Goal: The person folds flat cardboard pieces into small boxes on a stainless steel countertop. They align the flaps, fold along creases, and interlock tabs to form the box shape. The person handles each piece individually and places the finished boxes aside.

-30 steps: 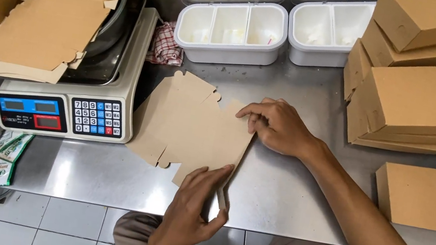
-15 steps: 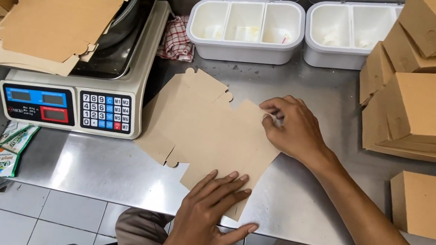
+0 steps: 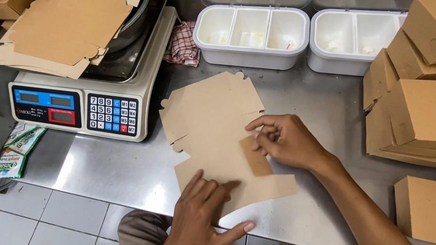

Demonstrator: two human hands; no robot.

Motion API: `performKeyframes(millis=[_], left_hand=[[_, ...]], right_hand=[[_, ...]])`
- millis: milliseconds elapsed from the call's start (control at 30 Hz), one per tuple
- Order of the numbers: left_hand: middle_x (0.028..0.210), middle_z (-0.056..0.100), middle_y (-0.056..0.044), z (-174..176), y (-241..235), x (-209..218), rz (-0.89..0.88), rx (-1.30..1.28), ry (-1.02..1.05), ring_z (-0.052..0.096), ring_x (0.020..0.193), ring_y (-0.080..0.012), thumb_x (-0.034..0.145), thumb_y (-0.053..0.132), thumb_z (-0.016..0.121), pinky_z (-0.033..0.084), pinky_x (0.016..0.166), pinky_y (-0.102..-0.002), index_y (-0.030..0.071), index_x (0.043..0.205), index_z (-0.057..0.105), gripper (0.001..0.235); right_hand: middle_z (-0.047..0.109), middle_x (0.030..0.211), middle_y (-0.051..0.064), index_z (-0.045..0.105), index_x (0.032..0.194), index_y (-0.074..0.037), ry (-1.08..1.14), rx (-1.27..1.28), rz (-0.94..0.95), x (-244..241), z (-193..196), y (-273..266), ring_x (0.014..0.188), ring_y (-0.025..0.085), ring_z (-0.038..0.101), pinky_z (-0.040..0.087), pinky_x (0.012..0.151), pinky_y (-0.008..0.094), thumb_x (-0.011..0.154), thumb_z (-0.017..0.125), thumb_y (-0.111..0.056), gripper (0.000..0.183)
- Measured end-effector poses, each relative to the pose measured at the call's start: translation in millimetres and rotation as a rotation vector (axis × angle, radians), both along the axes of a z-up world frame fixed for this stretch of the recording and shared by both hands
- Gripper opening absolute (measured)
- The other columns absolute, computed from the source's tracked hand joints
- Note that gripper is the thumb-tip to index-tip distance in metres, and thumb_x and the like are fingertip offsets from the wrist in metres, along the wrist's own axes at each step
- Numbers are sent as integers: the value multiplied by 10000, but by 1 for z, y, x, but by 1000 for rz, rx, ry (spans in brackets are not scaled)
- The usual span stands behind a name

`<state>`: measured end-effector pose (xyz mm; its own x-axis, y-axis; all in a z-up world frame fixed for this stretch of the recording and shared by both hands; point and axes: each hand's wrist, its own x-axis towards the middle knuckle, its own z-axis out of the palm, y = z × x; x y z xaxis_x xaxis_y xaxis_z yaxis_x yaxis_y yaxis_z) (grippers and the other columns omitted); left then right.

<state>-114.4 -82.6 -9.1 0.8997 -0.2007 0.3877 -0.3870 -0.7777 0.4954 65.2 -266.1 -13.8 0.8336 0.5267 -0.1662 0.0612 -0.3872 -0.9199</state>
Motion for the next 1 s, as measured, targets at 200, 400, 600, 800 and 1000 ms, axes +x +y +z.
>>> performKeyframes(millis=[200, 400, 600, 800, 1000], left_hand=[[1055, 474, -129, -22, -12, -1, 108, 415, 17, 466, 869, -330, 1019, 682, 454, 423, 961, -497, 218, 1607, 403, 751], [1736, 164, -156, -31, -18, -6, 127, 317, 91, 264, 1517, -444, 998, 682, 503, 113, 1168, -709, 185, 1584, 375, 779], [1683, 302, -163, -32, -7, 0, 122, 227, 105, 228, 1560, -391, 1020, 619, 462, 99, 1190, -703, 85, 1217, 604, 587], [1600, 453, -133, -26, 14, 9, 95, 144, 28, 335, 1532, -335, 1071, 391, 489, 134, 1234, -650, 82, 1124, 623, 341], [1589, 482, -113, -27, 11, 9, 135, 74, 25, 375, 1519, -316, 1071, 345, 481, 173, 1238, -626, 82, 1102, 649, 313]], right_hand=[[875, 893, 51, 791, 1159, -148, -7, -92, 150, -11, 2, 9, 683, 47, 694, 525, 655, 200, 926, 644, -160, 276], [744, 909, 15, 764, 1134, -117, -519, 118, 218, -9, -14, 6, 818, 128, 667, 511, 730, 272, 940, 675, -114, 214], [253, 1644, 182, 411, 1576, -208, -597, -144, 392, 2, -18, -5, 1562, 386, 166, 217, 1213, 610, 701, 931, -469, 1051], [-76, 1711, 269, 77, 1668, -156, -628, -302, 465, -12, -19, 7, 1581, 405, -175, -214, 1170, 638, 584, 967, -734, 1518], [-92, 1713, 261, 51, 1670, -119, -719, -371, 455, -14, -25, 10, 1582, 387, -173, -210, 1179, 626, 667, 893, -784, 1468]])
